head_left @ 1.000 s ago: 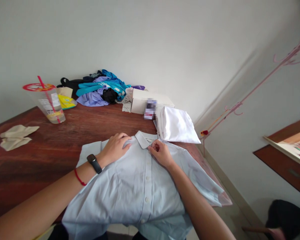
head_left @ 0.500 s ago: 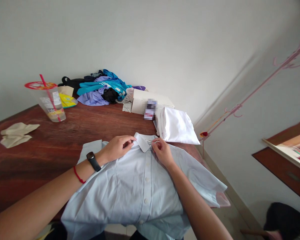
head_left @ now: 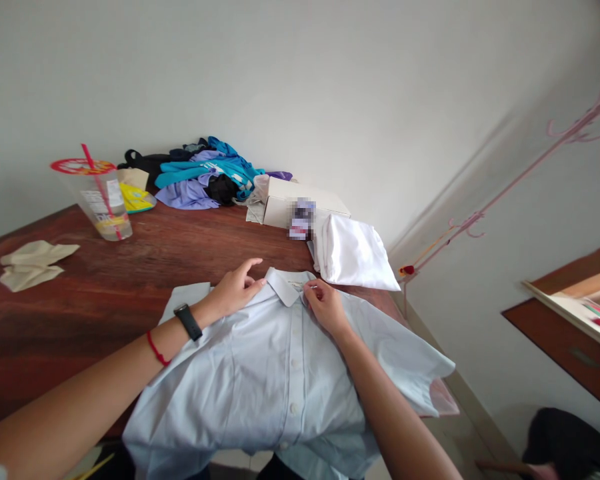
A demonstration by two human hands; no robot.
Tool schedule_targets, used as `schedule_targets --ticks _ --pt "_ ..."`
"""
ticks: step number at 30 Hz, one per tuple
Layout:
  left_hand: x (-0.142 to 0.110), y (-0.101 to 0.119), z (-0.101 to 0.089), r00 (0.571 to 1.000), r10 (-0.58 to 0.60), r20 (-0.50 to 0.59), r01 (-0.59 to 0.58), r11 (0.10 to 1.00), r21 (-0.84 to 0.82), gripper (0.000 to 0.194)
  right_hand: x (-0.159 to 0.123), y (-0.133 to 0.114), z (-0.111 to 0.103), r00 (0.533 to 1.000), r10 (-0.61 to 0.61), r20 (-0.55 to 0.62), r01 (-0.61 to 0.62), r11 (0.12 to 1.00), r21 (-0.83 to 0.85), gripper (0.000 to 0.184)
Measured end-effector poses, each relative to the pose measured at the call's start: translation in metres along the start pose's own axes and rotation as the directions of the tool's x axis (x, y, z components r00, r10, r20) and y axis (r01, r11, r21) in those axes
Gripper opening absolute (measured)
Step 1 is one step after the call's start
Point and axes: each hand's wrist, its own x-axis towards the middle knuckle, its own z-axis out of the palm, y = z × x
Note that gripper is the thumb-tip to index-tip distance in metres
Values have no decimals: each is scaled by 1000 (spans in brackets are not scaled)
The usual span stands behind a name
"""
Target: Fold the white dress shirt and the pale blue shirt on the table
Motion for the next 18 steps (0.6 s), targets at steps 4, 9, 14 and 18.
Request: schedule_targets --ticks 4,9,14,18 --pt "2 -6 1 997 19 77 -8 989 -145 68 -2 -5 -1 998 -19 61 16 999 44 31" --pt "-1 1 1 977 172 126 -145 969 -199 60 -3 -9 -1 998 -14 65 10 998 56 34" --pt "-7 8 3 928 354 117 -366 925 103 50 -5 -9 -1 998 -9 69 3 997 78 38" --pt "-9 4 6 886 445 131 -462 870 172 50 -5 -12 -1 997 -14 73 9 997 74 39"
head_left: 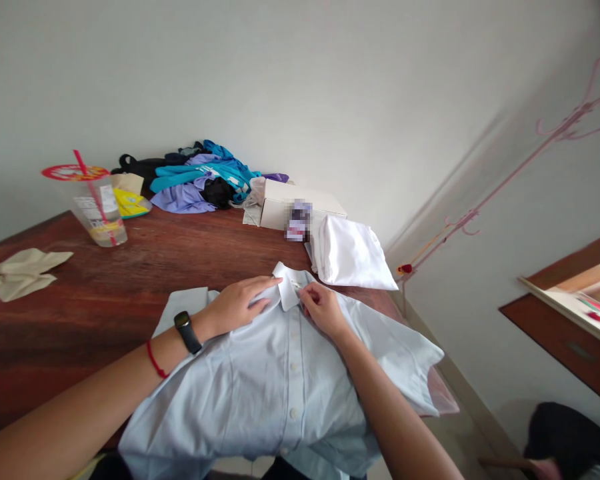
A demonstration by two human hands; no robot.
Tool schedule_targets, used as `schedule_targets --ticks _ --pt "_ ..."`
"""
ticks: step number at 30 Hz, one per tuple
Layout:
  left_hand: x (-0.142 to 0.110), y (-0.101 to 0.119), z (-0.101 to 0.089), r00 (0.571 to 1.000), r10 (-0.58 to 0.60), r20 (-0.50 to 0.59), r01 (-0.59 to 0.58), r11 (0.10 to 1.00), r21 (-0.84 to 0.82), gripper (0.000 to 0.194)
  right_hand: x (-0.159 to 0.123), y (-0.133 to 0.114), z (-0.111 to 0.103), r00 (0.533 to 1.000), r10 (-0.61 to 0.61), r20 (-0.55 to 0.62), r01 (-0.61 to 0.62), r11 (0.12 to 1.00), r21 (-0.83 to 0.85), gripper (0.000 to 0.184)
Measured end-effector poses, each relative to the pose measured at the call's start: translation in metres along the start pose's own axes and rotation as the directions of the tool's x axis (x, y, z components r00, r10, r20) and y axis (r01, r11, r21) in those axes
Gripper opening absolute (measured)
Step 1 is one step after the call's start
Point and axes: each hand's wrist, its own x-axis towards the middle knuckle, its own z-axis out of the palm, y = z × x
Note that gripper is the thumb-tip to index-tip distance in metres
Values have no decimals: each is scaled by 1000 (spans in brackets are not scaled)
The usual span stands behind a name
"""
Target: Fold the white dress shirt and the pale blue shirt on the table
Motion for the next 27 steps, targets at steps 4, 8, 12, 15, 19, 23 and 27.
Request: schedule_targets --ticks 4,8,12,15,19,23,27 --pt "-1 3 -1 996 92 -24 -90 994 54 46 -1 -5 -1 999 -34 -7 34 999 -3 39" --pt "2 18 -6 985 166 -46 -167 986 -11 32 -2 -11 -3 998 -65 -19 66 998 21 33" --pt "2 34 -8 991 126 -46 -133 970 -204 14 -4 -13 -5 996 -88 7 88 995 49 29" --pt "0 40 -6 1000 -13 -19 5 937 -349 16 -5 -14 -6 995 -95 21 94 995 46 26" --pt "-1 41 -3 991 -128 29 125 862 -491 37 -4 -15 -7 991 -119 61 118 993 24 27" --pt "-1 39 2 986 -143 85 166 835 -524 61 -4 -17 -8 988 -124 95 125 992 -3 28" --pt "-3 36 6 981 -144 133 192 842 -504 69 -4 -17 -9 987 -117 108 117 993 10 26"
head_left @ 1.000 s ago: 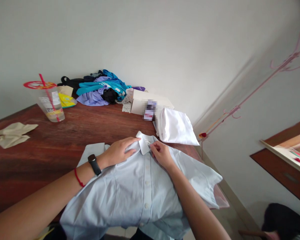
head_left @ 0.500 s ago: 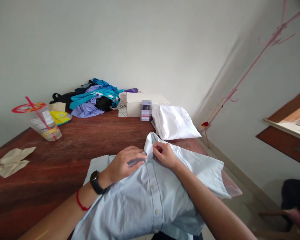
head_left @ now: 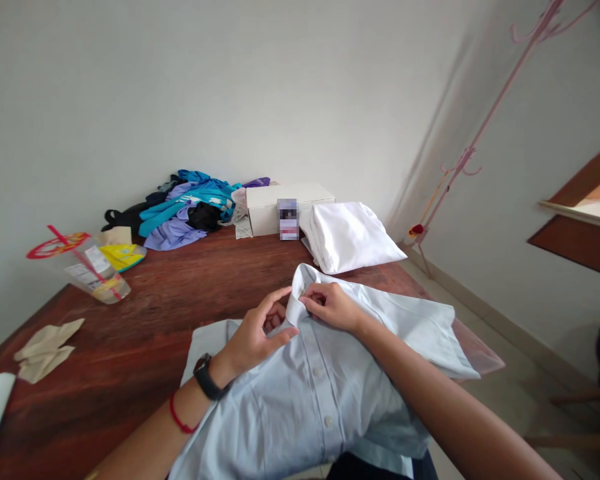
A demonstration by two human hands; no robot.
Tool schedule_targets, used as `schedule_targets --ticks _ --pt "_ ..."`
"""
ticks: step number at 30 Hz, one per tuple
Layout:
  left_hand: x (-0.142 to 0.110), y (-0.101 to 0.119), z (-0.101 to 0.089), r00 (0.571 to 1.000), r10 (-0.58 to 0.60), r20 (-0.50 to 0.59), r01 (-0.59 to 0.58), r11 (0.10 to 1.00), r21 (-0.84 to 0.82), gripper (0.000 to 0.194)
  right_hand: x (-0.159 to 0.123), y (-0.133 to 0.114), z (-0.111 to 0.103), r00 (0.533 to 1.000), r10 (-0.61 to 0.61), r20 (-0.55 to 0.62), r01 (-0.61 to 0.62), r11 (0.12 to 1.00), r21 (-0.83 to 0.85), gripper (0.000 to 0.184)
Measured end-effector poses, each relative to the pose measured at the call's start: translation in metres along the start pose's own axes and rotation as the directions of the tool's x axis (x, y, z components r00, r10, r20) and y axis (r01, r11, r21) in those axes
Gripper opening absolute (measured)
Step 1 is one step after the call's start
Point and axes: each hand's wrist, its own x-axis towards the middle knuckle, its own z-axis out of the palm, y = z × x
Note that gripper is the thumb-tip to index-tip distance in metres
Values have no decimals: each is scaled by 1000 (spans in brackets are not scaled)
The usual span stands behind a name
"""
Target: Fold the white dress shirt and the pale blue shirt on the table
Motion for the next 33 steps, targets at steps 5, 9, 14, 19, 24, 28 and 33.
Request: schedule_targets --ticks 5,9,14,19,24,28,33 --pt "-2 1 0 1000 -11 -1 11 997 81 70 0 2 1 1000 -10 1 10 1000 2 24" --pt "-3 5 0 1000 -28 8 27 993 116 54 -1 3 2 1000 -16 -2 16 1000 0 25" --pt "-3 8 -2 999 -15 -39 22 985 171 46 -1 1 1 1000 -7 3 7 1000 13 27" --pt "0 5 -4 989 -8 -149 46 966 254 28 -1 -1 1 1000 4 5 -4 1000 19 29" --pt "3 -2 -4 969 65 -237 22 938 346 15 -3 1 5 997 -20 -70 24 997 66 27" --pt "3 -7 -5 956 105 -273 2 932 363 13 -4 2 2 925 -40 -377 67 996 58 26" --pt "2 -11 -6 939 203 -278 -90 925 368 26 2 3 -12 730 -78 -679 78 996 -32 20"
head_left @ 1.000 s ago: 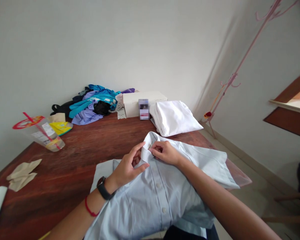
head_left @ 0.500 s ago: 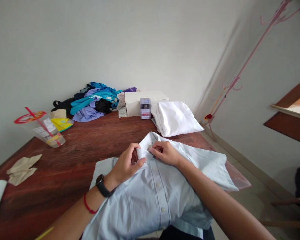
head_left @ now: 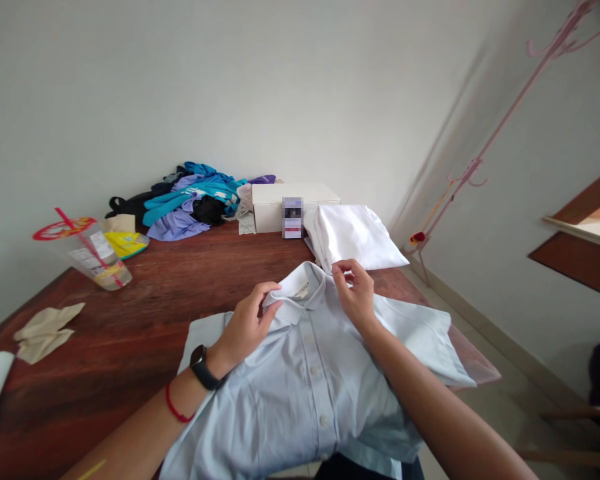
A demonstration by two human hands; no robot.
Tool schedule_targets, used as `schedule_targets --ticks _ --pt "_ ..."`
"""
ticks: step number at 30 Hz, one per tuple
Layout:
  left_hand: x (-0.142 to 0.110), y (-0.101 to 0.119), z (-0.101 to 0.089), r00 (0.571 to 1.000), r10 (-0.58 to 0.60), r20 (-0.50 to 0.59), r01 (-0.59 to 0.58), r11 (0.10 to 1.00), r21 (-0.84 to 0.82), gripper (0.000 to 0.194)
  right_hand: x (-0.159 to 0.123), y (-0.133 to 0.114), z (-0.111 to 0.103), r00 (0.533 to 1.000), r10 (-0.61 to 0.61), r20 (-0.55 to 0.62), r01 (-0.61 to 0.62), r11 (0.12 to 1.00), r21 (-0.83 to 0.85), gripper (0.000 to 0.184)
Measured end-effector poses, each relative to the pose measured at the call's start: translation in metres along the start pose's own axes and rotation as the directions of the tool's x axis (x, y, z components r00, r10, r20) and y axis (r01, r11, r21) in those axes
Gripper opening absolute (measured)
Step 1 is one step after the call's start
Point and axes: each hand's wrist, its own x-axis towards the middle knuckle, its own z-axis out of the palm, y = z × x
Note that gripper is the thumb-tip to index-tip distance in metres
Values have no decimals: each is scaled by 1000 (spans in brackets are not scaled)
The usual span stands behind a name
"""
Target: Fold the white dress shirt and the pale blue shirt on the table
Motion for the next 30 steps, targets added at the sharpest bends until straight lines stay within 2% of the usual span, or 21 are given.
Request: schedule_targets --ticks 2,6,8,12,16,19,22,30 --pt "-1 -1 0 998 63 -27 -63 998 -8 32 5 2 -2 1000 1 18 -2 1000 19 20" --pt "-3 -1 0 983 159 -94 -159 987 8 37 8 4 -5 974 53 221 -79 991 110 33" --pt "-2 1 -1 987 122 -108 -122 992 8 36 8 3 -8 951 69 300 -114 984 134 38" --pt "3 1 -3 993 -59 -106 48 993 -104 43 8 2 -12 915 65 397 -138 978 157 41" --pt "7 -2 -5 982 -185 -27 168 937 -305 52 8 5 -12 894 108 434 -220 951 216 40" --pt "9 -4 -6 968 -248 20 240 911 -336 56 8 8 -11 869 126 479 -296 908 298 43" --pt "10 -5 -7 959 -282 33 277 905 -323 54 6 9 -9 848 134 513 -336 884 324 47" --pt "11 -7 -7 961 -273 44 270 890 -368 44 6 6 -7 823 191 535 -411 850 329 54"
